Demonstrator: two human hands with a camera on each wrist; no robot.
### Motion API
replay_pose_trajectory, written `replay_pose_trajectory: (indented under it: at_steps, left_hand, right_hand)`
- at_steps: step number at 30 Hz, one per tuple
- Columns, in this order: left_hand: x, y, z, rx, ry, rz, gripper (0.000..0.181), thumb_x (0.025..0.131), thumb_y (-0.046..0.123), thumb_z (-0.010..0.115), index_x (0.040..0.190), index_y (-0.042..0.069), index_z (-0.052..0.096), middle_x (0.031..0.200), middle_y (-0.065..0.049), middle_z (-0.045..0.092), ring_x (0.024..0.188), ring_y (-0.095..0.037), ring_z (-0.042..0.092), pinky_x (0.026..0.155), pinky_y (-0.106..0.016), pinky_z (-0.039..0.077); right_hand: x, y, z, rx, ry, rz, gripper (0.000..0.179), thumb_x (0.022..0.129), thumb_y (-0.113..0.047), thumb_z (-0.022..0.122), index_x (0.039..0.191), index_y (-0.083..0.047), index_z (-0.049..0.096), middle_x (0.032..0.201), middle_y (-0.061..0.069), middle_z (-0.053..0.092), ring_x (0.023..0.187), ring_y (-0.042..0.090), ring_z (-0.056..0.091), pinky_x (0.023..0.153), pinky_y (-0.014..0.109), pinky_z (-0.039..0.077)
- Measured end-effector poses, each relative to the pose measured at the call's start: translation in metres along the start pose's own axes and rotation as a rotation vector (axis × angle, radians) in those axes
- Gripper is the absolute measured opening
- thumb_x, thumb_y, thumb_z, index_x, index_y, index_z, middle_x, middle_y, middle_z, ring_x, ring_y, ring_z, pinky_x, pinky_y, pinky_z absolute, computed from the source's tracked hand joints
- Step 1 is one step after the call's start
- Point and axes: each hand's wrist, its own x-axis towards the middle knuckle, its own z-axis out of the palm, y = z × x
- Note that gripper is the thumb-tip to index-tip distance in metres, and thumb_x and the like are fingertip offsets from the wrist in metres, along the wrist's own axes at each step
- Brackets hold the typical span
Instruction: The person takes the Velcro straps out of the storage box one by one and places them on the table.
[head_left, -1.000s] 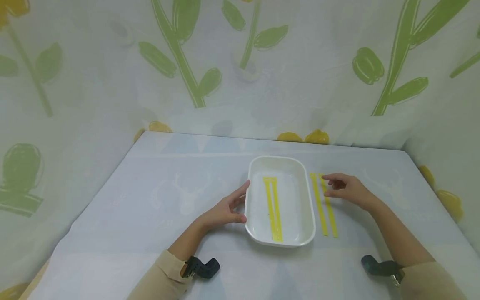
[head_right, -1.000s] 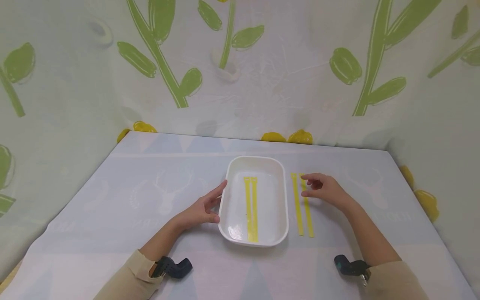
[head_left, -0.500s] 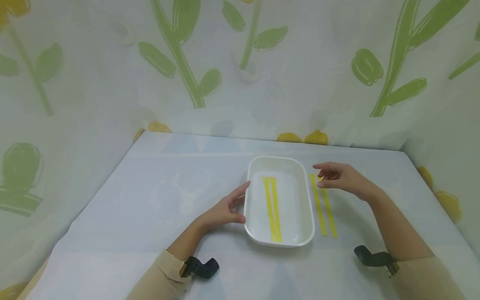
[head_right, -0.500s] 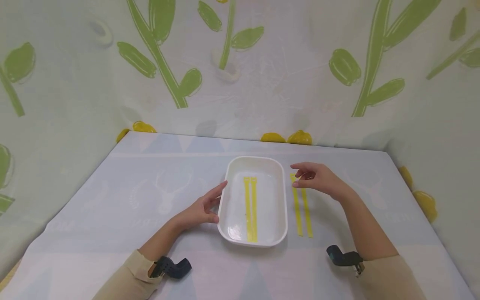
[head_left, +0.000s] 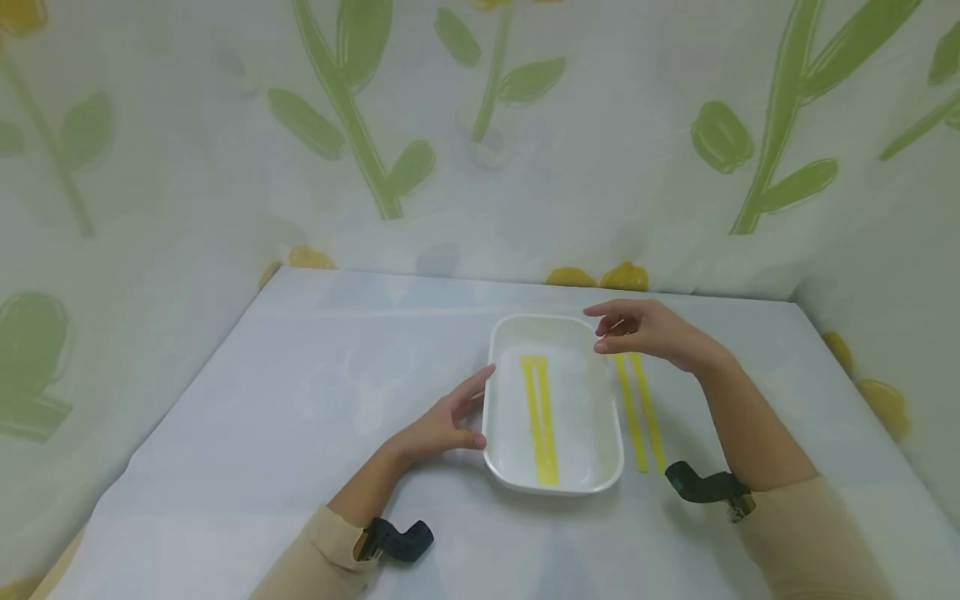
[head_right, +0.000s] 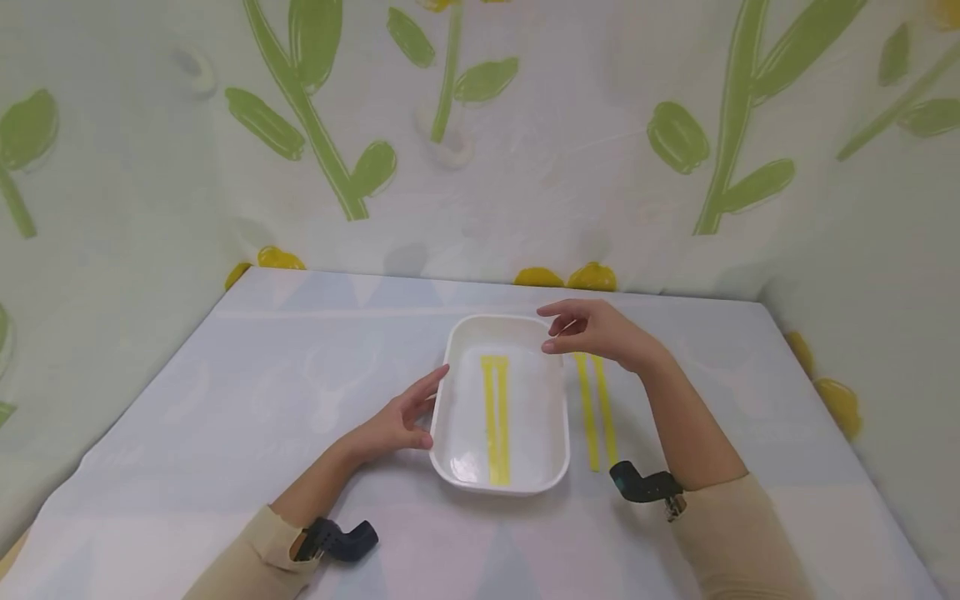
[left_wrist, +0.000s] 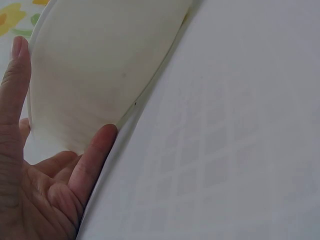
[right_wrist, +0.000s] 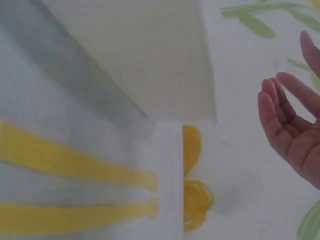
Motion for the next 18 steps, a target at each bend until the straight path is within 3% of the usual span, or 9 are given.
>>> replay_pose_trajectory:
  at_steps: [7,11,15,18]
  left_hand:
    - [0.001,0.0,0.001,0.021,0.011,0.0,0.105,0.073,0.039,0.08,0.153,0.022,0.014,0.159,0.003,0.011,0.144,-0.027,0.021,0.108,-0.05,0.031]
    - [0.0,0.0,0.0,0.008,0.007,0.01,0.107,0.072,0.042,0.08,0.153,0.02,0.013,0.16,0.001,0.01,0.144,-0.028,0.02,0.108,-0.05,0.031]
    - [-0.001,0.0,-0.001,0.0,0.004,0.012,0.106,0.073,0.041,0.08,0.153,0.02,0.012,0.16,0.0,0.009,0.144,-0.028,0.019,0.108,-0.049,0.032]
    - [-0.001,0.001,-0.001,0.008,0.005,0.003,0.105,0.075,0.04,0.079,0.153,0.022,0.012,0.16,0.002,0.009,0.144,-0.028,0.019,0.107,-0.049,0.033]
  right_hand:
    - [0.018,-0.016,0.003,-0.002,-0.071,-0.008,0.057,0.082,-0.026,0.074,0.133,-0.009,0.053,0.105,0.009,0.065,0.098,0.021,0.062,0.088,0.032,0.05]
    - [0.035,-0.022,0.006,0.045,-0.128,-0.006,0.056,0.084,-0.025,0.072,0.133,-0.009,0.052,0.108,0.015,0.064,0.102,0.031,0.062,0.09,0.037,0.051]
    - [0.056,-0.022,0.016,0.125,-0.191,0.074,0.059,0.083,-0.025,0.072,0.135,-0.006,0.05,0.115,0.023,0.059,0.109,0.039,0.057,0.091,0.041,0.051]
    - [0.069,-0.021,0.025,0.149,-0.228,0.148,0.06,0.084,-0.023,0.072,0.135,-0.003,0.049,0.122,0.022,0.057,0.113,0.037,0.056,0.09,0.042,0.051]
